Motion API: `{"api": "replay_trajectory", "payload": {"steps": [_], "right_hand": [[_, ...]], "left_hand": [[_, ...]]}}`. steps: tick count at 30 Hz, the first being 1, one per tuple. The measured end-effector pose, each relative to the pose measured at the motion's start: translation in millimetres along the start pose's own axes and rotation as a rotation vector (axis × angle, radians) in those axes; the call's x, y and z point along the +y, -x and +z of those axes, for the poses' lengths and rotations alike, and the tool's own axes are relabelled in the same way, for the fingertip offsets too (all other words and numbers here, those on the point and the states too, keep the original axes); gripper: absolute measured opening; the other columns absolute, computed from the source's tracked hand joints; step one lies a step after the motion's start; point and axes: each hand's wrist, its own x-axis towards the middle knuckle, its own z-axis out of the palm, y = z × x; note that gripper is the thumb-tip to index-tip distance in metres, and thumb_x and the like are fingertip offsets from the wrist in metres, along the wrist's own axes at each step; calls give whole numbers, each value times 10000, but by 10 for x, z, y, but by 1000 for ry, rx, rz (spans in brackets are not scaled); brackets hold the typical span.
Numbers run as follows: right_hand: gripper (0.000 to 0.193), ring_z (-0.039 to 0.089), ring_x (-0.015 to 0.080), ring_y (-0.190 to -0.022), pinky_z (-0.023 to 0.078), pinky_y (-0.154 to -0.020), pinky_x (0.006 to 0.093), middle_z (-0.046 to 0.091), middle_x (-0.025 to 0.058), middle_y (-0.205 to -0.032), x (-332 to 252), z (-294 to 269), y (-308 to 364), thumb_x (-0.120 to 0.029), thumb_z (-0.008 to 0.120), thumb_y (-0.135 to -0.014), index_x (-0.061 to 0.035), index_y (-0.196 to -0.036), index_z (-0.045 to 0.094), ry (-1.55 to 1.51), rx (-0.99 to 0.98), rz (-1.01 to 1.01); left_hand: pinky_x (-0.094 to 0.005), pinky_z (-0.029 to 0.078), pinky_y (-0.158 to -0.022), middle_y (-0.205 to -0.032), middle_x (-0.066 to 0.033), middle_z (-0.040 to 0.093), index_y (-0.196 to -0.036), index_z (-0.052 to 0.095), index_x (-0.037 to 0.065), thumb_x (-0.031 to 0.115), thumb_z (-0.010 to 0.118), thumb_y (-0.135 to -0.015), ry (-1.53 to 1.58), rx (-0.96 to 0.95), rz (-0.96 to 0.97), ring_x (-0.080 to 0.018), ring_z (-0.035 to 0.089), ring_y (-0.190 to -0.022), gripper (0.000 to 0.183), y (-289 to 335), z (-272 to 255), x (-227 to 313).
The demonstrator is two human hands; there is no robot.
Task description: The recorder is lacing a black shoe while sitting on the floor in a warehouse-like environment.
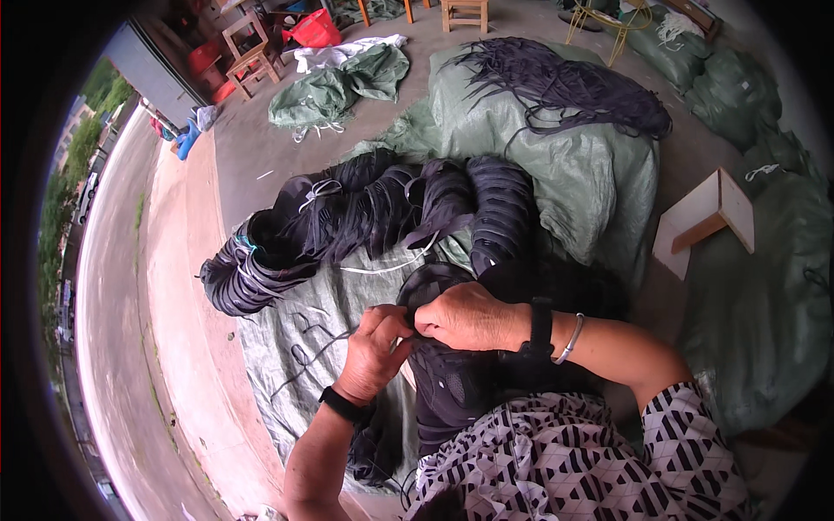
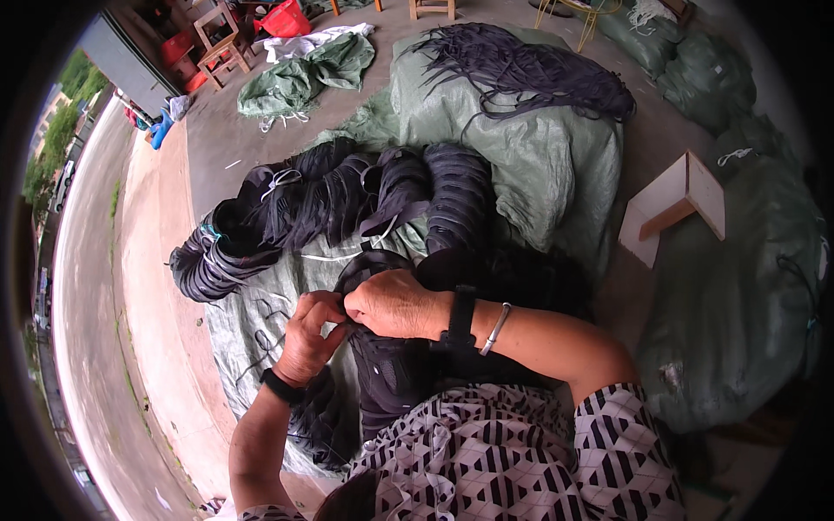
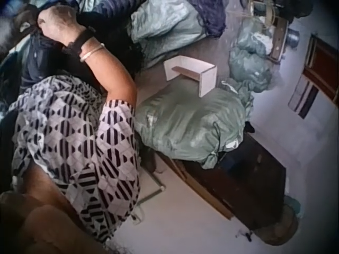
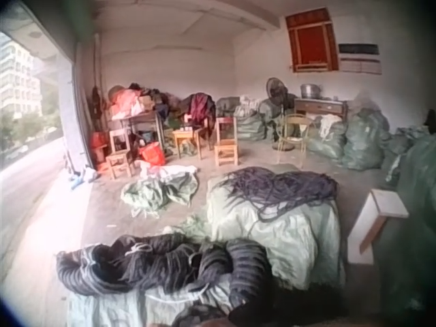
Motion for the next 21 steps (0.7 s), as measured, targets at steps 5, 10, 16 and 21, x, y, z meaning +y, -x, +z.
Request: {"api": "replay_trajectory", "payload": {"steps": [5,10,16,21], "right_hand": [[100,650,318,-731,487,-658,431,645,125,-714,5,6,-114,-147,583,-796,-71,-836,632,-71,-75,60],[101,656,328,-727,492,-633,432,635,168,-705,-72,-26,-152,-62,598,-704,-7,-786,615,233,-129,-60],[94,624,337,-657,464,-562,418,597,141,-689,297,-584,-62,-70,549,-818,-26,-872,485,340,174,-94],[174,628,311,-646,467,-589,429,587,176,-628,456,-391,381,-155,591,-828,13,-843,548,6,5,113]], "left_hand": [[-373,484,-823,-993,-115,581,-859,551,63,-76,713,-588,67,148,-41,-305,572,-1001,344,124,158,-15],[-387,472,-850,-991,-125,574,-884,551,53,-94,658,-634,122,99,-71,-320,565,-1024,309,37,75,90],[-374,464,-863,-1002,-148,564,-897,587,52,-27,633,-710,215,55,-167,-336,548,-1044,208,69,-4,167],[-398,481,-816,-1031,-111,542,-844,622,90,171,769,-687,-167,-88,-160,-320,537,-960,230,-147,-57,424]]}}
